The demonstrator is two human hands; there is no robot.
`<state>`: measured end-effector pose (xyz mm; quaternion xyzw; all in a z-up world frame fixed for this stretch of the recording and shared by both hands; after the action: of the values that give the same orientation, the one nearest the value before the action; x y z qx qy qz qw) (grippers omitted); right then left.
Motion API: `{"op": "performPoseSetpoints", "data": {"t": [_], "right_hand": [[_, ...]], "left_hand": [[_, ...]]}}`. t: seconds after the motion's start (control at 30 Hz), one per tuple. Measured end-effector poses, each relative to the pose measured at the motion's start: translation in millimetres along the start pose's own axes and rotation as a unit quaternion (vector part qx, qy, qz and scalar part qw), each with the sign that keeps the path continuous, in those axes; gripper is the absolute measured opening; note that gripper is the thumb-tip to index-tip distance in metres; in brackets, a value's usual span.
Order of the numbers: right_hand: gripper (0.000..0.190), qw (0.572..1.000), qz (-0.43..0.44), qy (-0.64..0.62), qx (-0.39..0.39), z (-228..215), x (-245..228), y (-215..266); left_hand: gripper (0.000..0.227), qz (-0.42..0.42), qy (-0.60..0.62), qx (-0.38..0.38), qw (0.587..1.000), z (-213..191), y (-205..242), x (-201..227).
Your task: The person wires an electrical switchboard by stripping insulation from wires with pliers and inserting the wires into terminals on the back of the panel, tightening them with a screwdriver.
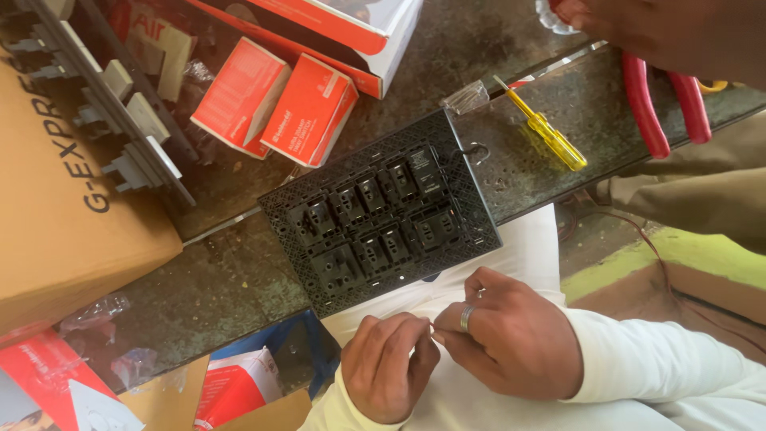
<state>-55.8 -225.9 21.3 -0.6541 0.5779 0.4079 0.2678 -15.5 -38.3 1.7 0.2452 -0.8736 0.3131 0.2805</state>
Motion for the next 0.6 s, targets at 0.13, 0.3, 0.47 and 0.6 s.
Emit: {"op": "performPoseSetpoints", "data": {"t": [0.13,0.3,0.47,0.6], "right_hand": [[0.014,0.998,0.034,-0.052,-0.004,-6.1,7.4,5.7],[0.025,0.99,0.051,-0.119,0.064,-20.8,28.4,4.1],[0.033,0.971,-0.211,-0.063,0.088,-14.9,15.8,-3.7],[0.031,0.969,-0.22,-0.043,0.107,-19.5,12.3,-9.5]], "left_hand": [[0.031,-0.021,0.043,0.03,0.998,0.9,5.2,-5.0],[0.017,-0.197,0.175,0.036,0.964,-9.2,18.4,-20.9],[0.012,-0.24,0.224,0.006,0.945,-0.1,13.8,-19.8],[0.025,-0.14,0.194,-0.004,0.971,-11.7,-7.9,-16.4]]}}
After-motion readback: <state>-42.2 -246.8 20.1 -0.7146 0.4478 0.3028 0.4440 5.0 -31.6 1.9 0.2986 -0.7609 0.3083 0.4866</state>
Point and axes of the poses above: each hand's wrist, its own y-axis away from the middle knuckle, its own z-axis out of the palm, x = y × z, the point moved 2 cm from there along -y, towards the middle knuckle, and after that the axes turned 7 degrees about z, right-handed, at the moved point
